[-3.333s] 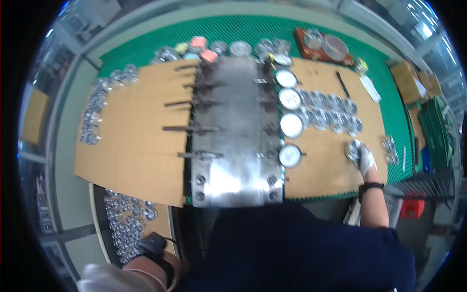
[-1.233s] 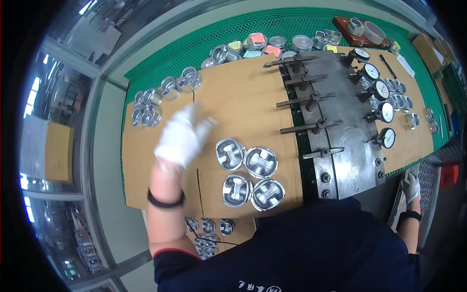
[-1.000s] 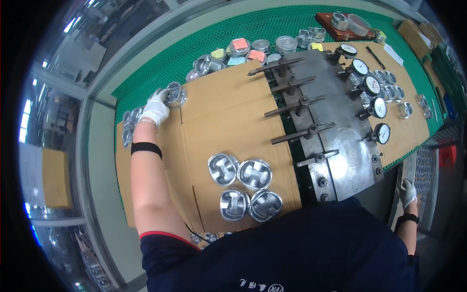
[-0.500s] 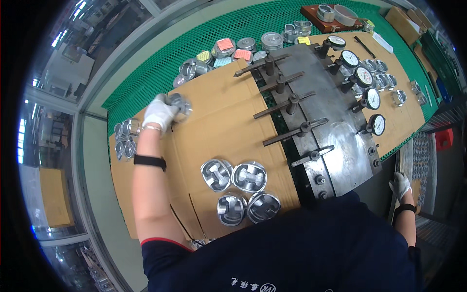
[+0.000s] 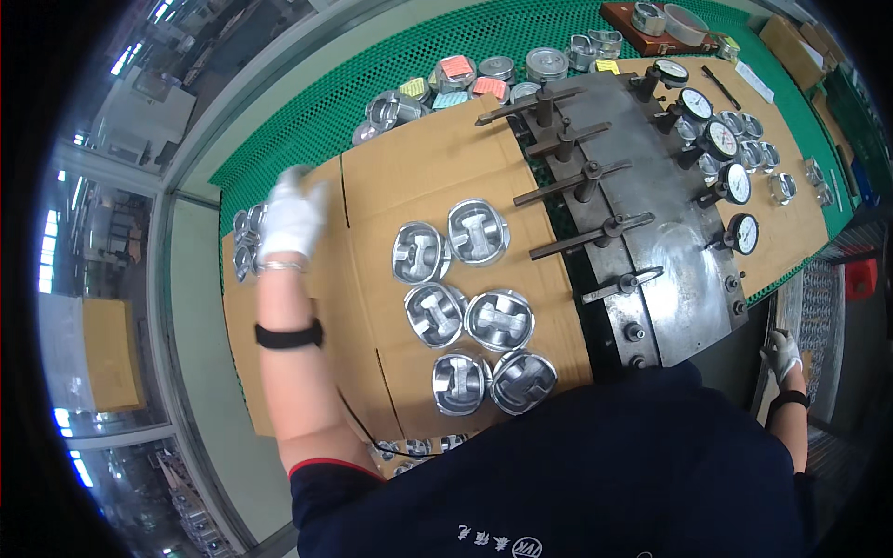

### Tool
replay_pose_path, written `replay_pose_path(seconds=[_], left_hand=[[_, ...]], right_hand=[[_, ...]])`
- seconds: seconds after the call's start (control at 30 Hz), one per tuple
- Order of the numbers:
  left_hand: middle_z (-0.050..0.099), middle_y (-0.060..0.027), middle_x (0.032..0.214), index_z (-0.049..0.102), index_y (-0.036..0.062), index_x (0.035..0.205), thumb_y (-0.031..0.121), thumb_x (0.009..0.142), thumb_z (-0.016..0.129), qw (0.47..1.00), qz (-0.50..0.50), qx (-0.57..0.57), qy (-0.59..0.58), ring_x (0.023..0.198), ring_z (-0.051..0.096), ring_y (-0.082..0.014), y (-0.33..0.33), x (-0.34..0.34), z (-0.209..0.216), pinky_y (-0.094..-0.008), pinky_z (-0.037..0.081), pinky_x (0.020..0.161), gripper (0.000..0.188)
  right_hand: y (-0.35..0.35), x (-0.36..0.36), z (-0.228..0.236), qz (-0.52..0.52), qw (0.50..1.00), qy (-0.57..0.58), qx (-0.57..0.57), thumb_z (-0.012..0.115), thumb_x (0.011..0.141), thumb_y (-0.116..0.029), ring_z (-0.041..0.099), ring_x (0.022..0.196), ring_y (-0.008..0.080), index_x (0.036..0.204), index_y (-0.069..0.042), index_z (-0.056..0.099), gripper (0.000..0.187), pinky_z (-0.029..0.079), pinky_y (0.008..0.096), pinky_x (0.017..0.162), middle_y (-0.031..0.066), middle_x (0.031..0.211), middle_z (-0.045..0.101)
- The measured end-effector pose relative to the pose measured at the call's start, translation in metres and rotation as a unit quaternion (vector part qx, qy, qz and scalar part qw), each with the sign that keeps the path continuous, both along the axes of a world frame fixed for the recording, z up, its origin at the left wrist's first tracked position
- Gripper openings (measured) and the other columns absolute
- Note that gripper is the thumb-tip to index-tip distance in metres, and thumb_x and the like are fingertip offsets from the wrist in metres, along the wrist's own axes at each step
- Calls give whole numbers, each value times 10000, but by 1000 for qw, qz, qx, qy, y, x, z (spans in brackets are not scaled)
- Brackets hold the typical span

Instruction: Measure, mark, and sort metal pistons using gauges and a permanent marker before placing them in storage containers.

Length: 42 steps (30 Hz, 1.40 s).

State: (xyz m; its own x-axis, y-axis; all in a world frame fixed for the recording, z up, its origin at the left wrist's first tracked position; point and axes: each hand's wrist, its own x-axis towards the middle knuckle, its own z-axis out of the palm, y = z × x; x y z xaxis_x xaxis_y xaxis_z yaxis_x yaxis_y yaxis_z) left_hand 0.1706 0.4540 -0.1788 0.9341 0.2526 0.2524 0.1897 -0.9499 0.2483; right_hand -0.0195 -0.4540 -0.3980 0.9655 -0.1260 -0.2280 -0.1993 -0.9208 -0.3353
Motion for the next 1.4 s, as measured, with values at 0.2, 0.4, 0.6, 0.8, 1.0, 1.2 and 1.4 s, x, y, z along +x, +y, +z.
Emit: replay_pose_path(seconds=[0.2,0.4,0.6,0.8,1.0,1.2,1.4], left_hand=[[536,-146,1324,411,164,1441,6,862,454,949,214,-117,201,1198,541,-306,147,-9,-21,-378,426,1008,602],[559,-149,1283,405,144,1441,19,768,587,929,197,-128,285,1161,562,-313,134,7,-15,-419,451,972,708],[595,-178,1247,435,92,1416,91,779,619,935,221,-20,277,1143,588,-332,125,-27,-19,-415,455,964,663],[647,-219,1093,606,12,1166,123,735,647,970,108,-5,216,1023,622,-372,79,-99,-35,-396,491,882,446],[640,-220,1064,629,35,1080,177,674,707,982,86,-28,166,1011,623,-369,-44,-170,-25,-418,507,885,437],[661,-135,1043,596,2,1179,129,809,686,952,175,-241,-67,915,642,-211,-67,-195,-47,-331,517,819,402],[609,-120,1102,506,-2,1301,99,892,622,854,304,-336,-256,875,624,-154,-121,-233,0,-277,533,735,437]], right_hand=[[-1,-34,3,14,984,122,-130,801,683,-170,593,929,331,1027,-49,617,408,511,381,825,119,919,612],[-10,-58,-6,-18,992,82,-95,753,751,-150,617,813,227,1020,-45,613,321,531,377,708,80,935,610],[16,5,4,-205,938,51,274,624,875,-281,607,967,272,1271,-89,527,450,554,363,800,125,1185,534],[31,77,35,-165,920,-29,354,585,907,-316,599,921,208,1346,-95,478,503,508,324,828,83,1189,532],[114,152,115,-112,915,-41,384,589,924,-316,601,926,202,1350,-56,478,512,509,313,838,83,1228,542],[142,201,153,-83,877,-12,473,573,951,-255,616,903,168,1330,-59,505,432,512,306,830,67,1214,569],[191,202,217,69,888,-78,448,510,975,-189,619,881,128,1265,-29,551,334,504,277,804,72,1173,616]])
